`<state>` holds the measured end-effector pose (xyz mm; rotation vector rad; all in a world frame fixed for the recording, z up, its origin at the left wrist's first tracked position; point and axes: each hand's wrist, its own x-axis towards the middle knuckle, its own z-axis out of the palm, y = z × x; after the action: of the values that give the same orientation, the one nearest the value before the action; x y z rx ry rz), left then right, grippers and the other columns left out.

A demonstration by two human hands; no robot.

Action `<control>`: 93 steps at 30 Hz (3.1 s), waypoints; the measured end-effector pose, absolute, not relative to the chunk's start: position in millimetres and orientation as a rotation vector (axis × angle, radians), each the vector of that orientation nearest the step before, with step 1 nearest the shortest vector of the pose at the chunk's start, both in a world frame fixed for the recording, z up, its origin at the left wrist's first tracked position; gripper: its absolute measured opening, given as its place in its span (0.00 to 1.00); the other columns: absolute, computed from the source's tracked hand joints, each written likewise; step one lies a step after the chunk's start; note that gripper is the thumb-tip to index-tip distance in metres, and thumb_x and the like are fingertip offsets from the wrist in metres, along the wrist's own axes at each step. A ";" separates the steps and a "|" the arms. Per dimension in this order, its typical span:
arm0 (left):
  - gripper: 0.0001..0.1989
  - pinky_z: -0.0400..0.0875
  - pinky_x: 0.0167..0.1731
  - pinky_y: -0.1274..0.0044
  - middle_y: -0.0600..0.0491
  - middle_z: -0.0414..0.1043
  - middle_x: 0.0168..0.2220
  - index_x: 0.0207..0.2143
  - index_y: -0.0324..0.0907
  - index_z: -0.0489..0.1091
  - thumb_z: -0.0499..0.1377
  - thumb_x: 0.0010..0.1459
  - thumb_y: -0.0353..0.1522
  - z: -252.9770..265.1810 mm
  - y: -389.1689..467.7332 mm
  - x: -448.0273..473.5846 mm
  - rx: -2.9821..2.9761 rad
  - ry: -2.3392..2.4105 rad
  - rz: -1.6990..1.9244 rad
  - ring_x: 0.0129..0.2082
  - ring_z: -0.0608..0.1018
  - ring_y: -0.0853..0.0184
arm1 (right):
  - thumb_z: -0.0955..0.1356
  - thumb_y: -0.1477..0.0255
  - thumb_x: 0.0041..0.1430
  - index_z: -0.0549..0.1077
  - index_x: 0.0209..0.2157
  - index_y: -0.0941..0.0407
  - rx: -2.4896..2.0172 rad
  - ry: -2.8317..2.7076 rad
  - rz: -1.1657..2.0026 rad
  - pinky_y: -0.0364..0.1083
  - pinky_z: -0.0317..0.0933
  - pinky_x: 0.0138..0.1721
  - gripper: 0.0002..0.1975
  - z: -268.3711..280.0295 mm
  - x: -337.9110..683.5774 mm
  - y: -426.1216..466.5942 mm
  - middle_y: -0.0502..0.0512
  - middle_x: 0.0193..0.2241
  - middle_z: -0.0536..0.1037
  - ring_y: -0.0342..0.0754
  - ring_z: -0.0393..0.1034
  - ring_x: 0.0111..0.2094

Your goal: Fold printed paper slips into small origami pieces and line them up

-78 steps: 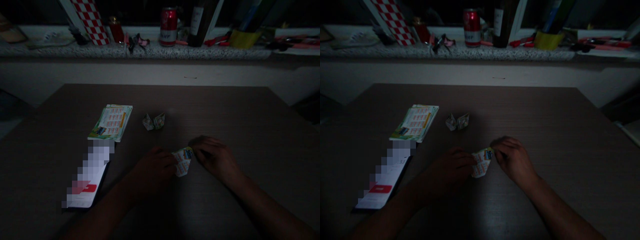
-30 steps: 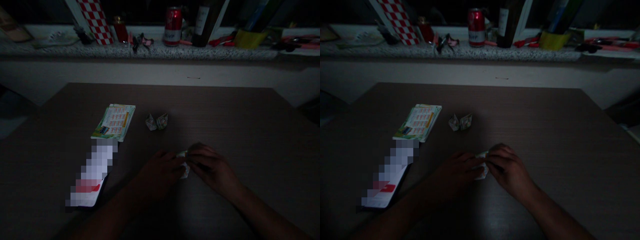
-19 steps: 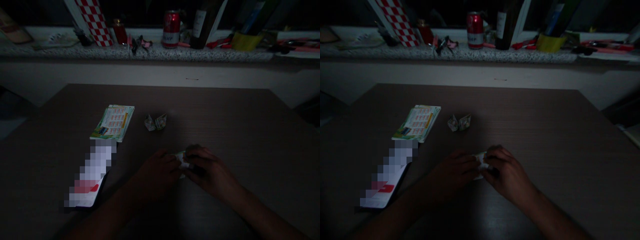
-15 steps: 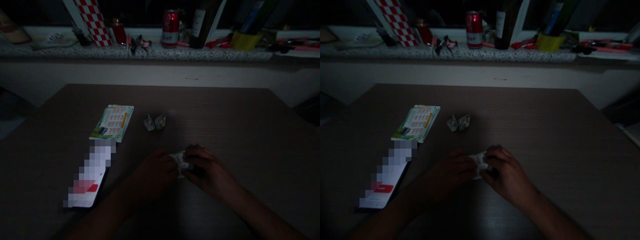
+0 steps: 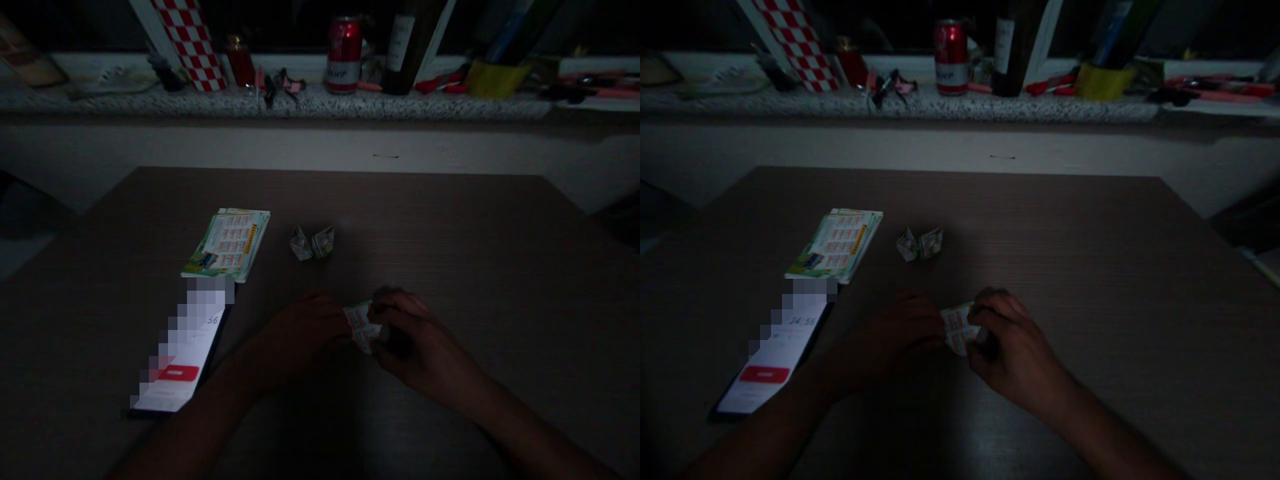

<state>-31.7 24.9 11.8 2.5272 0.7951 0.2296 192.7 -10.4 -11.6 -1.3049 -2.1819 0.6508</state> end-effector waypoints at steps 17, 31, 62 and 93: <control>0.08 0.65 0.39 0.71 0.50 0.72 0.34 0.34 0.37 0.71 0.52 0.62 0.28 -3.4 17.3 -3.5 2.413 1.208 0.317 0.36 0.73 0.63 | 0.69 0.80 0.49 0.74 0.42 0.53 -1.336 -2.168 0.620 0.53 0.64 0.49 0.17 -13.6 188.6 -13.1 0.58 0.44 0.72 0.54 0.66 0.48; 0.08 0.68 0.36 0.72 0.50 0.73 0.32 0.31 0.38 0.71 0.53 0.59 0.29 -1.2 21.2 3.9 2.328 1.324 0.235 0.34 0.74 0.63 | 0.70 0.73 0.57 0.75 0.38 0.52 -1.310 -2.175 0.631 0.53 0.66 0.44 0.06 -17.0 191.3 -10.4 0.56 0.41 0.74 0.54 0.68 0.45; 0.07 0.67 0.37 0.71 0.49 0.74 0.32 0.29 0.39 0.70 0.54 0.57 0.31 -3.3 21.7 7.7 2.280 1.405 0.208 0.35 0.75 0.61 | 0.70 0.75 0.57 0.74 0.47 0.49 -1.287 -2.277 0.630 0.53 0.61 0.51 0.16 -14.1 194.1 -14.0 0.55 0.46 0.71 0.52 0.64 0.49; 0.09 0.68 0.36 0.69 0.47 0.76 0.32 0.31 0.39 0.72 0.53 0.57 0.31 -0.1 20.6 7.6 2.297 1.421 0.169 0.34 0.77 0.59 | 0.73 0.76 0.49 0.79 0.36 0.48 -1.306 -2.265 0.582 0.52 0.61 0.47 0.11 -13.1 190.6 -1.6 0.53 0.40 0.74 0.51 0.67 0.44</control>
<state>7.6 20.6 -0.1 2.2971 1.4215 0.1691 190.6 -1.6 -13.1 -1.3063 -2.2652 0.5818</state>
